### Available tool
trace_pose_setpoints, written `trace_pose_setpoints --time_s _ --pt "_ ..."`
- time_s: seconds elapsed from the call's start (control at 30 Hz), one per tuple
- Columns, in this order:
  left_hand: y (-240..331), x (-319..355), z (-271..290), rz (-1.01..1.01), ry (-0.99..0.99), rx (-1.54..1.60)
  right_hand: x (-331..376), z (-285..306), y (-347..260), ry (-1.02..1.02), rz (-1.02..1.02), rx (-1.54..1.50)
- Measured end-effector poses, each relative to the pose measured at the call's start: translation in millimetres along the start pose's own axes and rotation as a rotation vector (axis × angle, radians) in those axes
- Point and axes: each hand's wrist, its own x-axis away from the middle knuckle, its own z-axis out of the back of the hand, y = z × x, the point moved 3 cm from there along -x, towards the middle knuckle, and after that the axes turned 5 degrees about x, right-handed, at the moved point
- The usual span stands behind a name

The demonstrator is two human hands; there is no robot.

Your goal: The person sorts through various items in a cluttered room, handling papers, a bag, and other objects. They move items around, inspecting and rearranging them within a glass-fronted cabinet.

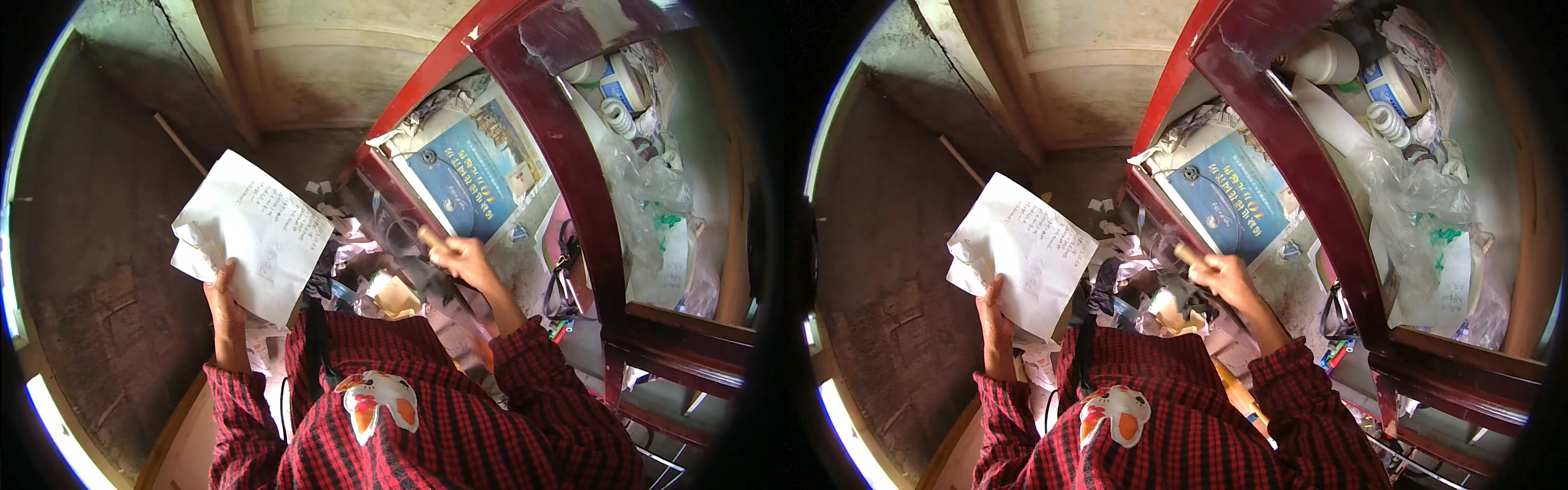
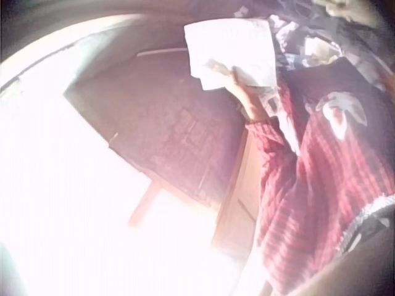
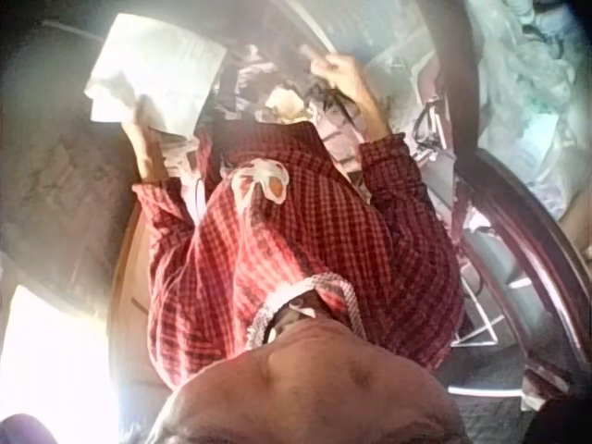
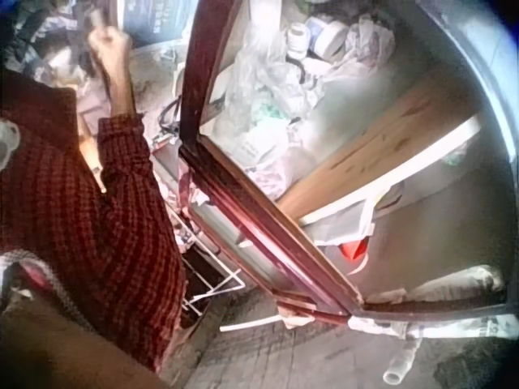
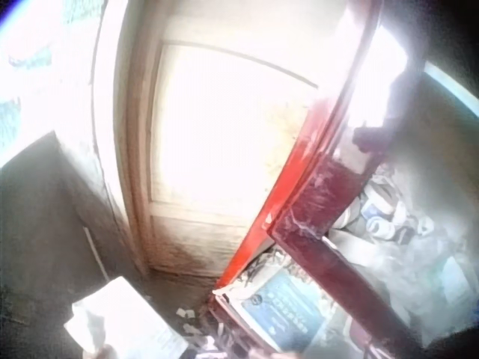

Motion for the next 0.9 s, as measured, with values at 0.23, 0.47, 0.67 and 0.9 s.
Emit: trace_pose_setpoints --time_s 0.23,0.47,0.67,0.9 --pt "-3.0 -1.4 8.8 -0.009 0.022 -0.031 -79.1 36.9 -49.7 0.545 0.204 0.477" --pt "-2.1 1.6 7.1 -0.024 0.033 -0.038 -118.8 18.5 -44.6 0.564 0.304 0.270" --pt "-0.8 1.4 6.7 -0.015 0.021 -0.031 -125.9 -34.7 -86.8 0.450 0.349 1.033" --pt "0.6 -0.4 13.8 -0.001 0.111 -0.043 -135.9 -29.8 -74.0 0.339 0.165 0.981"
